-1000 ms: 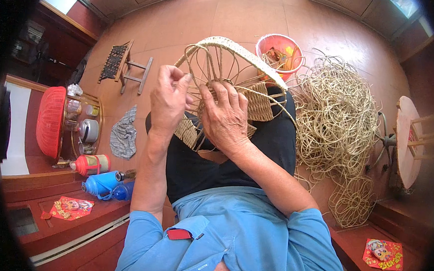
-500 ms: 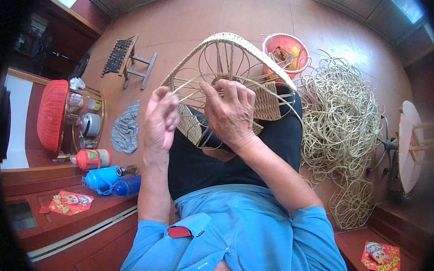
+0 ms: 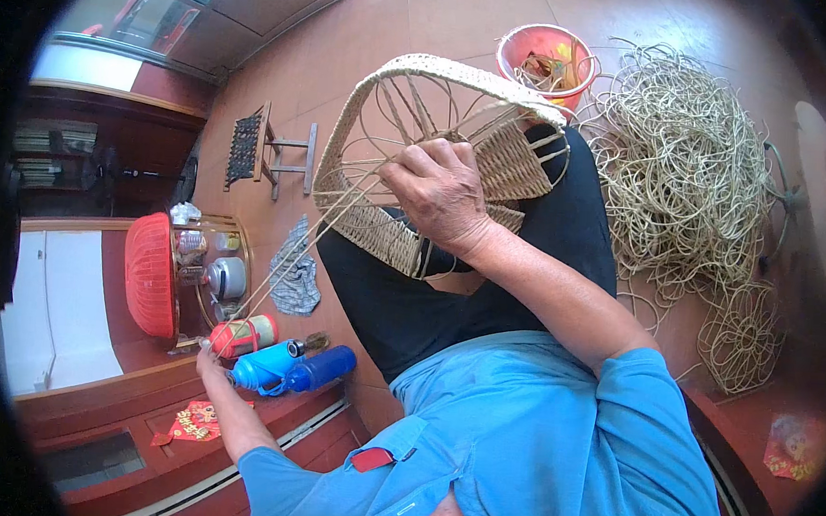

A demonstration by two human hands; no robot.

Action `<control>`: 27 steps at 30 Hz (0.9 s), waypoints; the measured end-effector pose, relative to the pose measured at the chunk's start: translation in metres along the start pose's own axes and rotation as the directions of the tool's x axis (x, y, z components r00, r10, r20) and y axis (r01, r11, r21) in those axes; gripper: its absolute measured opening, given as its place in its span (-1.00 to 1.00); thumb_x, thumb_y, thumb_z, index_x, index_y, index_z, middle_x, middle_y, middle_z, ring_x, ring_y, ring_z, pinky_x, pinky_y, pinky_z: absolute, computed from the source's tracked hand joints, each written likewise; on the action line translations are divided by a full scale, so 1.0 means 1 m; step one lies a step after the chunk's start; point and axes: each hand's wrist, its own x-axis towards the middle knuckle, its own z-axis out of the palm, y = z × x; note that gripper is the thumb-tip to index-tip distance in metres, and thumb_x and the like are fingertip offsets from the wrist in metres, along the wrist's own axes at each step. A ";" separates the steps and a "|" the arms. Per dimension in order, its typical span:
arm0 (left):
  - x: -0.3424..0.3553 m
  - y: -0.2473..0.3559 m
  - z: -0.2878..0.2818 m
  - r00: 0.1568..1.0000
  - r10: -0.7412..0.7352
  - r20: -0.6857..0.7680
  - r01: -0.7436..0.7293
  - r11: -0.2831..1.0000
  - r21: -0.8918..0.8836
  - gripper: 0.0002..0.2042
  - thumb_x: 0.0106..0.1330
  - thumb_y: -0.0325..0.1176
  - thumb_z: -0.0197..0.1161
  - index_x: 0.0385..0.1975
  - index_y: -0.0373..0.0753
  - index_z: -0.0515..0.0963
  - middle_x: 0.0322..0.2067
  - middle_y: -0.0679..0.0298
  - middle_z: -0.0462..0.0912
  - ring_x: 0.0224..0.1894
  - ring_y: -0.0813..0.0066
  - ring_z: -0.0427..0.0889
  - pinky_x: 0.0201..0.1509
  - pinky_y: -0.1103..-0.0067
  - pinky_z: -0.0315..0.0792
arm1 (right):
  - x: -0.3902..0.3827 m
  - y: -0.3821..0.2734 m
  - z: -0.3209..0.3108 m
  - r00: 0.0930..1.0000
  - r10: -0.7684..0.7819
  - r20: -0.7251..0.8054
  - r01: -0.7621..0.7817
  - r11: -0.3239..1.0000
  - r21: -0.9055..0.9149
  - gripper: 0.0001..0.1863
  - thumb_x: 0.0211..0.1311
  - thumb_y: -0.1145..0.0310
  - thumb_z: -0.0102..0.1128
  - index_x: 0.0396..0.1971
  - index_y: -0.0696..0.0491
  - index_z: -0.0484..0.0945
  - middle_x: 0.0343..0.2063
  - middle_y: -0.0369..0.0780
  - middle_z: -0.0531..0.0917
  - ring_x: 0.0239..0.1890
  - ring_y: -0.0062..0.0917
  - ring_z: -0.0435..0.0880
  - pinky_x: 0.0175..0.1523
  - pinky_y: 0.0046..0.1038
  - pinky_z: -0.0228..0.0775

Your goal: The person is weaving a basket using long strands of straw or fiber.

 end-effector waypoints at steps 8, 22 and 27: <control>-0.438 0.044 0.288 0.081 0.815 0.573 -0.925 0.276 -0.262 -0.75 0.49 -0.39 0.40 0.07 -0.33 0.71 -0.09 0.12 0.76 0.02 0.21 0.73 0.21 0.34 0.57 | -0.005 0.015 -0.009 0.999 0.040 -0.017 -0.040 0.999 -0.037 -0.81 0.24 0.32 0.47 -0.15 -0.20 0.76 -0.23 -0.45 0.70 -0.08 -0.48 0.66 0.03 -0.28 0.37; -0.400 0.034 0.279 -0.018 0.926 0.378 -0.997 -0.043 0.057 -0.89 0.51 -0.35 0.30 -0.26 -0.22 0.65 -0.29 0.08 0.67 -0.12 -0.05 0.64 -0.01 0.11 0.49 | -0.004 0.012 -0.012 0.987 0.156 -0.033 -0.155 0.988 0.023 -0.80 0.25 0.42 0.47 -0.14 -0.11 0.78 -0.22 -0.34 0.69 -0.11 -0.32 0.63 0.02 -0.21 0.40; -0.166 -0.027 0.123 0.443 0.829 0.341 -0.778 0.168 0.605 -0.68 0.48 -0.20 0.33 -0.42 -0.36 0.62 -0.41 -0.15 0.67 -0.29 -0.33 0.64 -0.17 -0.07 0.43 | 0.000 0.007 -0.007 0.986 0.157 -0.059 -0.156 0.987 0.029 -0.82 0.26 0.33 0.46 -0.16 -0.11 0.74 -0.24 -0.34 0.65 -0.13 -0.35 0.64 -0.01 -0.21 0.43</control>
